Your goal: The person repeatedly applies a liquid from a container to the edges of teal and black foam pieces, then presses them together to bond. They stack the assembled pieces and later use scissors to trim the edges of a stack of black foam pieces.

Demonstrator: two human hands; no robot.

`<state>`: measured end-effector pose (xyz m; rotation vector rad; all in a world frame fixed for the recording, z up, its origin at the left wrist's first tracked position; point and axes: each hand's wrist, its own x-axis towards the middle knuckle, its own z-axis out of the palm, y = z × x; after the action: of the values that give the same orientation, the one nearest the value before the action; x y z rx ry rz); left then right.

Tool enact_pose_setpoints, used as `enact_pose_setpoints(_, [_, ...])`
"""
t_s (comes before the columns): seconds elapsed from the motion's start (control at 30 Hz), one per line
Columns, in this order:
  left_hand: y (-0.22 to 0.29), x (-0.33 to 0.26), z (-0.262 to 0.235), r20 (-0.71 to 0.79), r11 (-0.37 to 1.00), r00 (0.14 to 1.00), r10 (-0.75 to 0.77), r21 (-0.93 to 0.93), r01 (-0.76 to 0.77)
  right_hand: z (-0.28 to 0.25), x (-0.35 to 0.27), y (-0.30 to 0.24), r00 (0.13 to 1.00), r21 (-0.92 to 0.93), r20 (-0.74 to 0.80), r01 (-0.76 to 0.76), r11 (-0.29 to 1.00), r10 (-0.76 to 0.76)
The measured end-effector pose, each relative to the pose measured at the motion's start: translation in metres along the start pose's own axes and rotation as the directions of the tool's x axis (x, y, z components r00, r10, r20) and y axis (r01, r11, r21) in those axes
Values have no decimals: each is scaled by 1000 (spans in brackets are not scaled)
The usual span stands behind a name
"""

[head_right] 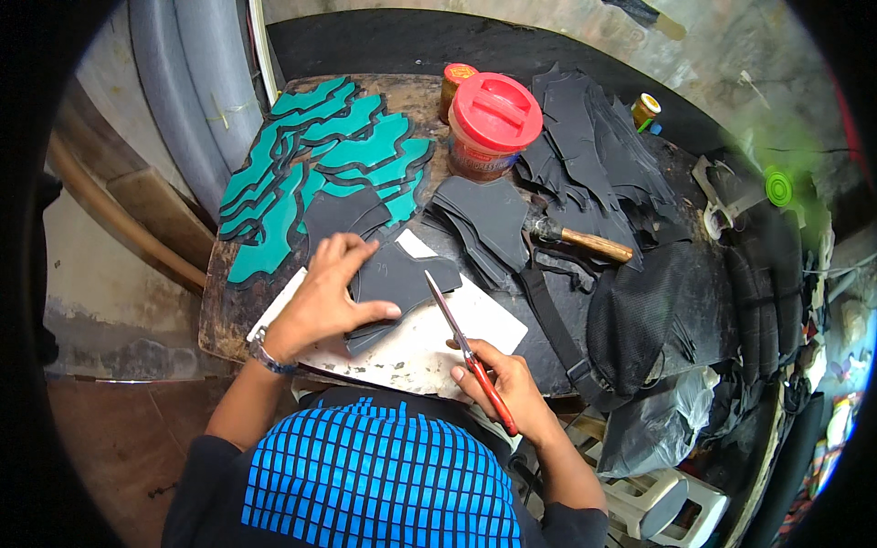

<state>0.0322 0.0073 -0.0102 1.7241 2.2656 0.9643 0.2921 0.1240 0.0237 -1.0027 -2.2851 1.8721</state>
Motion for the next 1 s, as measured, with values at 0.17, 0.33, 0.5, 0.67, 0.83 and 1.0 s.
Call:
enact_pose_setpoints(0.17, [8, 6, -3, 34, 973, 979, -199, -111, 202, 1, 0, 2, 996, -133, 29, 84, 988, -81])
enact_pose_setpoints(0.33, [0, 7, -2, 33, 957, 971, -238, -161, 240, -2, -6, 3, 986, -284, 169, 43, 958, 6])
enact_pose_setpoints(0.5, [-4, 8, 3, -19, 957, 972, -234, -182, 227, -3, -6, 1, 976, -290, 218, 56, 955, 9])
enact_pose_setpoints(0.67, [-6, 6, 5, -5, 945, 967, -255, -214, 248, -5, 6, -6, 959, -332, 283, 72, 941, 27])
enact_pose_setpoints(0.83, [-1, 6, 2, -90, 964, 976, -199, -200, 178, 0, 14, -6, 963, -316, 269, 69, 946, 20])
enact_pose_setpoints(1.0, [15, 4, -11, -54, 821, 966, -255, -540, 186, 10, 11, 0, 976, -199, 192, 143, 970, -105])
